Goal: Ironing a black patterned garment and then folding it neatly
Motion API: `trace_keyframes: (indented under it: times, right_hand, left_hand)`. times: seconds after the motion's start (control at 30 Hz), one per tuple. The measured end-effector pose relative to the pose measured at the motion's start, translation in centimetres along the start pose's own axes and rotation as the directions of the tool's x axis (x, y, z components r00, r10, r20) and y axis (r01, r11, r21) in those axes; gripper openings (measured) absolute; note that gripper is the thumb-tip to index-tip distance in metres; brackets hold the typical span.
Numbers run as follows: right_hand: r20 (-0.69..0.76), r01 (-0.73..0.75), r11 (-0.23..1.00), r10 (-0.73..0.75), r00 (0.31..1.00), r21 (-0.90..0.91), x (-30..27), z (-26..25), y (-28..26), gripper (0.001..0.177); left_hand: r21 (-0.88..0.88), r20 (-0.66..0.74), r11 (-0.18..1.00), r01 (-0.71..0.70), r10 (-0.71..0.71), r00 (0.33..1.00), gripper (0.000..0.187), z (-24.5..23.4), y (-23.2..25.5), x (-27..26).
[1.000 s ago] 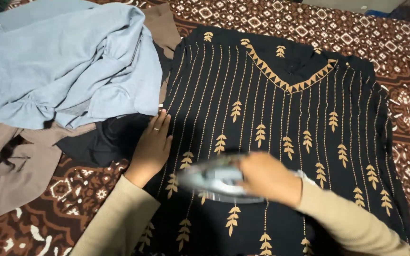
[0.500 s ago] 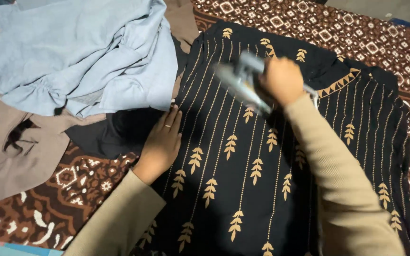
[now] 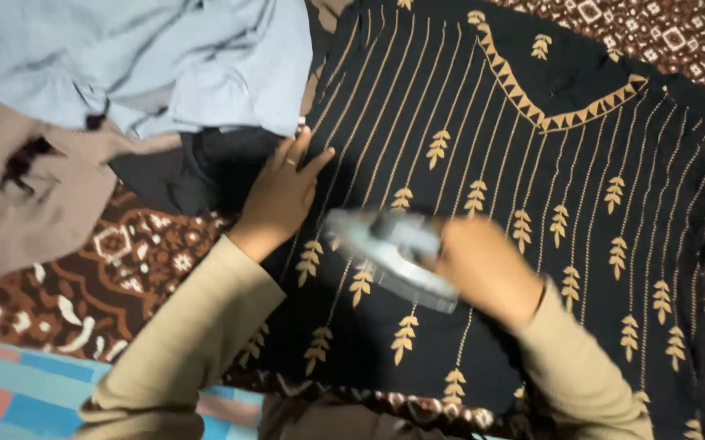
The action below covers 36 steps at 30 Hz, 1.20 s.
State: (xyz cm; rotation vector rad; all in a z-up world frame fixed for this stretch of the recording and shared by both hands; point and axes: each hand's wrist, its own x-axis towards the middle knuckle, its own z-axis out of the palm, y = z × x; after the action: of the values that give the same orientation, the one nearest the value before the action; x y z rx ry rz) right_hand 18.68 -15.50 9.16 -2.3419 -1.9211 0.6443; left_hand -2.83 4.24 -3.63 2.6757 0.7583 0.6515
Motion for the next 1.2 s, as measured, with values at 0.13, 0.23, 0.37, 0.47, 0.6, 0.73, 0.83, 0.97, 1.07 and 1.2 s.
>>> trace_keyframes:
  times: [0.13,0.23,0.37,0.47,0.6,0.73,0.83,0.97,1.07,1.2]
  right_hand:
    - [0.070,0.358,0.928,-0.366,0.928,0.102,-6.9,4.0,-2.5,0.029]
    - [0.046,0.482,0.869,-0.489,0.871,0.110,-8.7,4.7,-3.0,0.034]
    - [-0.044,0.343,0.935,-0.348,0.936,-0.092,-6.9,5.2,-1.4,0.037]
    - [-0.145,0.128,0.972,-0.158,0.977,-0.195,-4.4,3.5,0.1,0.033]
    - [-0.181,0.008,0.992,-0.031,0.983,-0.125,-3.3,2.4,1.7,0.034]
    - [-0.091,0.076,0.997,-0.077,0.993,-0.013,-5.7,3.0,-0.3,0.035]
    - [0.202,0.222,0.975,-0.218,0.955,0.000,-8.3,4.6,-1.9,0.038]
    - [0.027,0.368,0.895,-0.387,0.922,0.251,-9.8,4.7,-3.1,0.042]
    - [0.055,0.328,0.928,-0.342,0.938,0.178,-9.4,4.1,-1.8,0.052]
    - [0.080,0.395,0.909,-0.407,0.910,0.132,-8.2,3.3,-0.9,0.039]
  left_hand:
    - [-0.034,-0.005,0.999,0.003,-0.003,1.000,0.052,-0.2,0.4,-0.2]
    - [-0.018,-0.033,1.000,-0.018,0.018,0.999,0.049,-0.5,0.9,0.0]
    - [0.027,-0.093,0.993,-0.119,0.121,0.988,0.045,-1.8,3.2,0.6]
    - [-0.046,-0.031,0.970,-0.239,0.238,0.971,0.041,-2.0,4.7,0.4]
    - [-0.275,0.091,0.930,-0.245,0.279,0.956,0.039,-0.3,4.3,0.3]
    - [-0.340,0.132,0.919,-0.201,0.258,0.957,0.045,-0.7,4.1,0.5]
    - [-0.276,0.151,0.934,-0.226,0.274,0.950,0.054,0.0,3.7,0.7]
    - [-0.145,0.170,0.948,-0.283,0.306,0.937,0.062,0.5,3.7,0.4]
    - [-0.109,0.193,0.955,-0.275,0.292,0.937,0.063,0.3,4.0,0.2]
    - [-0.083,0.200,0.957,-0.277,0.288,0.936,0.063,0.7,3.8,0.3]
